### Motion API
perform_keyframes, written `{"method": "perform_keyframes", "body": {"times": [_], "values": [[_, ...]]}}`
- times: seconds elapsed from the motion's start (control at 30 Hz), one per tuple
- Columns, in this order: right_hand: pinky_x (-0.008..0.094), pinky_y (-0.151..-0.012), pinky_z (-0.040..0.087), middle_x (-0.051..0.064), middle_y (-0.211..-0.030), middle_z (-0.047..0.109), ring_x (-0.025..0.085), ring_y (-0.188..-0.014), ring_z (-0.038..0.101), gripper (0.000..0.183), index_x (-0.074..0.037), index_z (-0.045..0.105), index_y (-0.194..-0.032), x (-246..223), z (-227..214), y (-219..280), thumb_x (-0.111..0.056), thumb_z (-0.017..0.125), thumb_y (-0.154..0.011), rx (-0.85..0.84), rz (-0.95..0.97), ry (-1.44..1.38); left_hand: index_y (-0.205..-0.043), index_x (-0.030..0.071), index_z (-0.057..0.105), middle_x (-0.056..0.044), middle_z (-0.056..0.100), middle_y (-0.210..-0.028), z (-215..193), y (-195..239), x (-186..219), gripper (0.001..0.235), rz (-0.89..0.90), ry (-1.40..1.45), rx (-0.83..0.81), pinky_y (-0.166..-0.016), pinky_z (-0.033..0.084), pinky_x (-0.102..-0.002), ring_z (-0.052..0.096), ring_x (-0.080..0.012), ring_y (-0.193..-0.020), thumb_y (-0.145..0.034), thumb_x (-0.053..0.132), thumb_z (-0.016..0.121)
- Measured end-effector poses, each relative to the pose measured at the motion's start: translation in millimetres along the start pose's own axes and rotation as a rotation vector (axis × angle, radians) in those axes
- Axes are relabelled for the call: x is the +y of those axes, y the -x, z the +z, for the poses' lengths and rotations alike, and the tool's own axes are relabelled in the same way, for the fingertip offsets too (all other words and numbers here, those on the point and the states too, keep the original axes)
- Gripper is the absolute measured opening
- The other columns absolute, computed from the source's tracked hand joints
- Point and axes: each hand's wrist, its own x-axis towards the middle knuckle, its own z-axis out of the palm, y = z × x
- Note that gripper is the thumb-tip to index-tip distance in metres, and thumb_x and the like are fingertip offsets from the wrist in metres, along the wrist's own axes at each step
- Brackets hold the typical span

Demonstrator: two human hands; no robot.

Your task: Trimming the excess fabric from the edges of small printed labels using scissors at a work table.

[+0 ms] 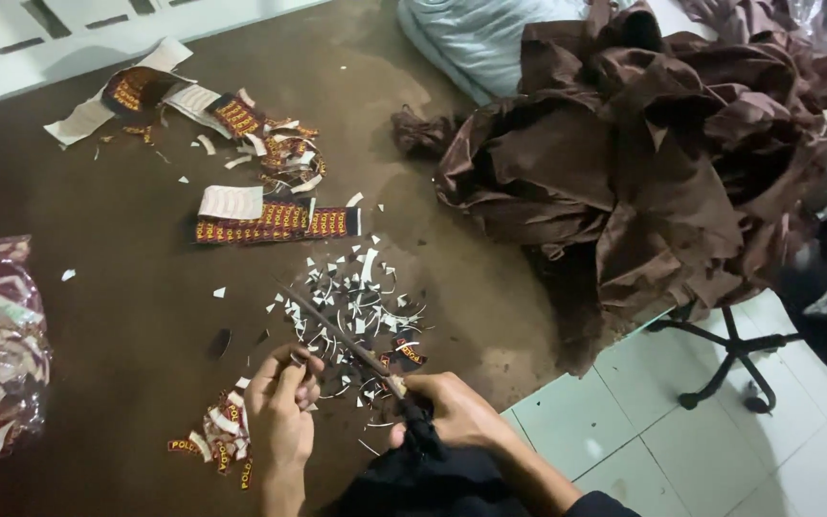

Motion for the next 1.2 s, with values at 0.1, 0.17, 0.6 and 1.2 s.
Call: {"method": "perform_keyframes", "body": {"times": [0.1, 0.17, 0.6, 1.2], "values": [[0.032, -0.059, 0.035, -0.001, -0.07, 0.052, 0.014, -0.063, 0.044, 0.045, -0.011, 0.052, -0.074, -8, -2, 0, -0.05, 0.074, -0.081, 0.009, -0.02, -0.001, -0.099, -0.003, 0.067, -0.021, 0.072, -0.087, 4, 1, 6, 0.017, -0.008, -0.024, -0.042, -0.046, 0.035, -0.023, 0.044, -0.0127, -0.057, -0.092, -0.008, 0.052], [0.033, -0.058, 0.033, -0.001, -0.07, 0.048, 0.015, -0.064, 0.041, 0.048, -0.011, 0.05, -0.075, 6, 1, -3, -0.054, 0.07, -0.082, 0.008, -0.052, 0.008, -0.101, -0.001, 0.068, -0.019, 0.074, -0.088, 4, 3, 7, 0.018, -0.016, -0.051, -0.07, -0.048, 0.039, -0.025, 0.047, -0.0138, -0.057, -0.093, -0.008, 0.053], [0.033, -0.058, 0.038, -0.001, -0.07, 0.061, 0.015, -0.063, 0.05, 0.048, -0.011, 0.057, -0.075, -7, -7, -1, -0.054, 0.079, -0.075, -0.004, 0.05, 0.004, -0.096, -0.003, 0.068, -0.018, 0.067, -0.076, 5, 1, 0, 0.016, -0.031, -0.084, -0.01, -0.048, 0.042, -0.026, 0.05, -0.0163, -0.055, -0.097, 0.013, 0.067], [0.034, -0.056, 0.028, -0.002, -0.065, 0.038, 0.015, -0.062, 0.035, 0.063, -0.011, 0.04, -0.071, 16, 1, -4, -0.06, 0.079, -0.077, 0.014, 0.005, 0.013, -0.097, 0.0, 0.068, 0.004, 0.03, -0.061, -5, -5, -14, 0.014, -0.047, -0.091, 0.045, -0.047, 0.018, -0.023, 0.025, -0.007, -0.054, -0.098, 0.012, 0.062]]}}
